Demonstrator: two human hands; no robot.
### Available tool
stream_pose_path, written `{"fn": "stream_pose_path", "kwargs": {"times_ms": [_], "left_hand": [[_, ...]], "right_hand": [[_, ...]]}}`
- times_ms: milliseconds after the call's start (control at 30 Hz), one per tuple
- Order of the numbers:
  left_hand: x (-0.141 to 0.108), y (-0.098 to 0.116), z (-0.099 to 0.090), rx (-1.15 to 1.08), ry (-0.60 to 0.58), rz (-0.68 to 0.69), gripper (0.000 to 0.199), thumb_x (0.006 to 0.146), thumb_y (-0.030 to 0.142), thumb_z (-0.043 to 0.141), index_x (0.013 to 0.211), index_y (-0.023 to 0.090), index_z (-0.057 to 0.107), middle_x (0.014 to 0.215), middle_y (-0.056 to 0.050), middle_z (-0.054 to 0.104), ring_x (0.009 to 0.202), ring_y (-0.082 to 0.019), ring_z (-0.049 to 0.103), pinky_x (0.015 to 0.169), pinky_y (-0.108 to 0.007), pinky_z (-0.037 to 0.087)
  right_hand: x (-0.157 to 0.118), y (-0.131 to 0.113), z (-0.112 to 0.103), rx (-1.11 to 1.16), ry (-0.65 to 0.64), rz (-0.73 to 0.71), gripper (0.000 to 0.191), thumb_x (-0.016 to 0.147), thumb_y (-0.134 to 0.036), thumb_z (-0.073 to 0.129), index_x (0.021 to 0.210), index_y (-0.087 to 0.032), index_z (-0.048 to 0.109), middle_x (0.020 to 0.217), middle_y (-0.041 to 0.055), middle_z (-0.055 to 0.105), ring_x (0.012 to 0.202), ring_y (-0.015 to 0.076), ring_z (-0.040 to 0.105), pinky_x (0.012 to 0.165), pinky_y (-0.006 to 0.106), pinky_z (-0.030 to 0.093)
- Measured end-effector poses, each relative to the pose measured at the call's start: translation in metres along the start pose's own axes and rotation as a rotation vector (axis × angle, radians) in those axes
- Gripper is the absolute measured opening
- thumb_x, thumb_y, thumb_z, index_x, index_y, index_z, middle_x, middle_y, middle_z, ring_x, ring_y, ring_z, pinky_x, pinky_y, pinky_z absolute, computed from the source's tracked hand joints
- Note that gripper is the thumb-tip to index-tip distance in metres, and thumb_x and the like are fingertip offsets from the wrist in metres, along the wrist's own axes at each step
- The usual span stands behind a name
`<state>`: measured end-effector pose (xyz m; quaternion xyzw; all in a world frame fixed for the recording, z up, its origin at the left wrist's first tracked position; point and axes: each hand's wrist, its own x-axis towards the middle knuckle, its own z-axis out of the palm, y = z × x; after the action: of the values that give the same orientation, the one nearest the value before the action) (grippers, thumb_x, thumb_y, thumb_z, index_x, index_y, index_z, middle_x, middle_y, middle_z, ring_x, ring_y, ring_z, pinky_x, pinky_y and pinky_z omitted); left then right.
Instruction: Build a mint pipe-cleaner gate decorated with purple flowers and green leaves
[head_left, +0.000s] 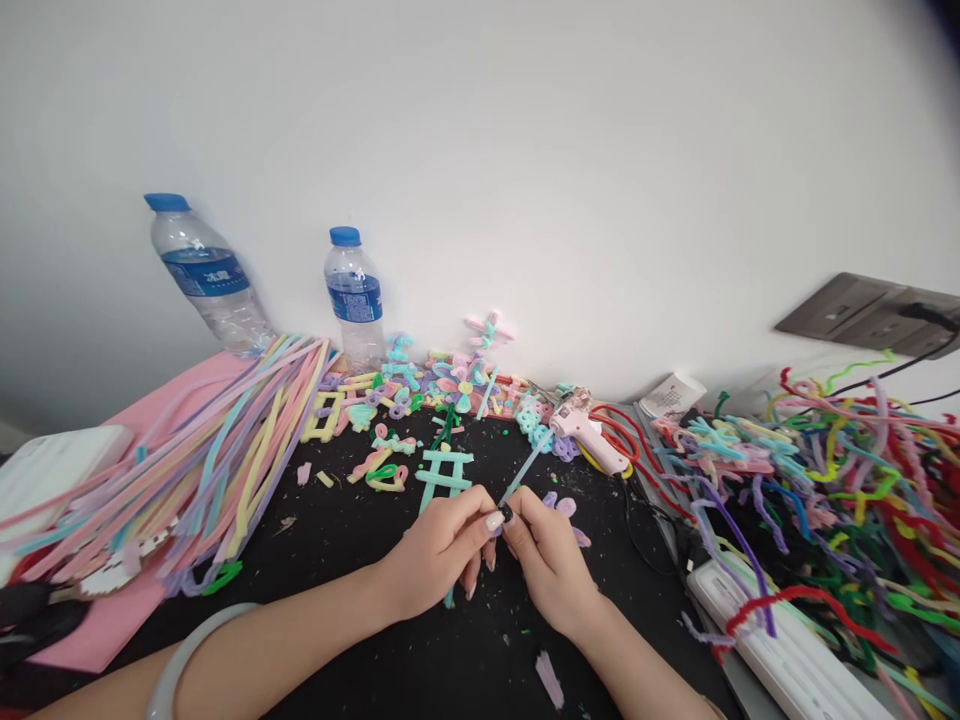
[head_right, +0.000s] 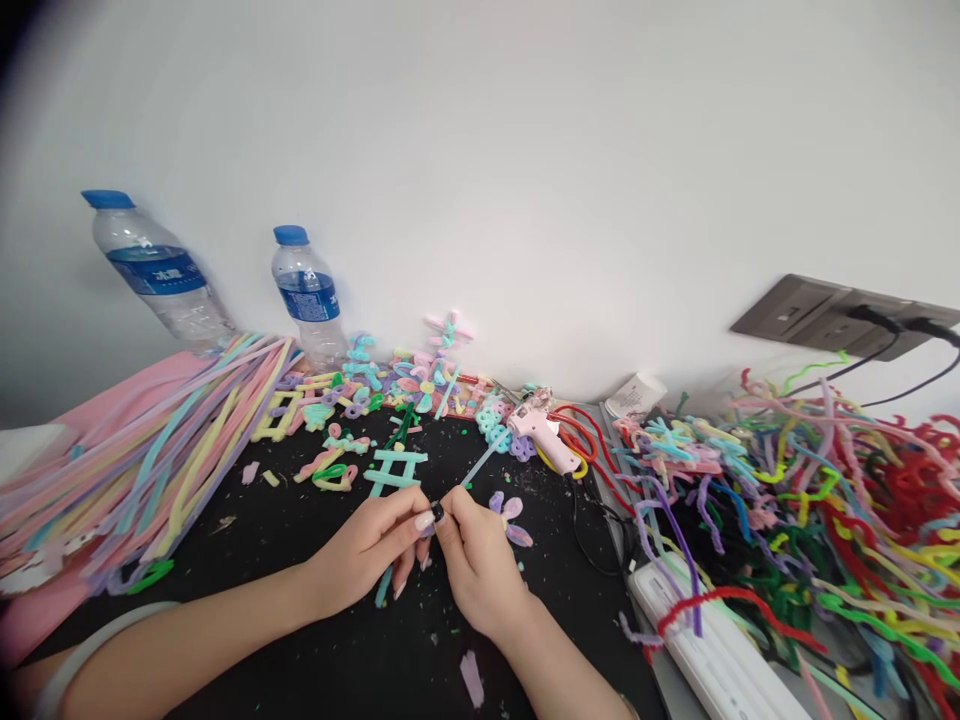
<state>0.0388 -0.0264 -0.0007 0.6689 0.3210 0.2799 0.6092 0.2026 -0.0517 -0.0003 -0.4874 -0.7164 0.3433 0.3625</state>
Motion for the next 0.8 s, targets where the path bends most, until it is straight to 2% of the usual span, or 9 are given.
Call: {"fn": "stream_pose_path", "kwargs": {"times_ms": [433,600,800], "left_hand": [[-0.003,0.002,0.0,0.069,-0.027,0.012,0.029,0.095,0.037,0.031,0.077,0.019,0.044,0.064,0.003,0.056,0.041,-0.008,0.049,0.048,-0.022,0.038],[-0.003,0.003,0.0,0.059,-0.03,-0.008,0.028,0.095,0.035,0.031,0.076,0.019,0.044,0.061,0.004,0.055,0.039,-0.007,0.048,0.047,-0.021,0.037],[-0.003,0.01,-0.003,0.031,-0.085,-0.053,0.028,0.094,0.035,0.035,0.074,0.018,0.044,0.058,0.004,0.053,0.035,-0.006,0.043,0.042,-0.02,0.037]], "right_hand": [[0.001,-0.002,-0.001,0.0,0.034,0.0,0.027,0.095,-0.029,0.035,0.069,-0.021,0.036,0.061,-0.0044,0.04,0.055,0.0118,0.039,0.052,0.023,0.03],[0.002,0.0,-0.002,-0.041,0.035,-0.003,0.026,0.095,-0.028,0.034,0.069,-0.021,0.037,0.062,-0.0042,0.039,0.055,0.0116,0.037,0.052,0.023,0.03],[0.001,-0.002,-0.004,-0.098,0.023,-0.039,0.026,0.093,-0.025,0.035,0.068,-0.021,0.035,0.06,-0.0047,0.037,0.053,0.0112,0.035,0.05,0.023,0.028]]}}
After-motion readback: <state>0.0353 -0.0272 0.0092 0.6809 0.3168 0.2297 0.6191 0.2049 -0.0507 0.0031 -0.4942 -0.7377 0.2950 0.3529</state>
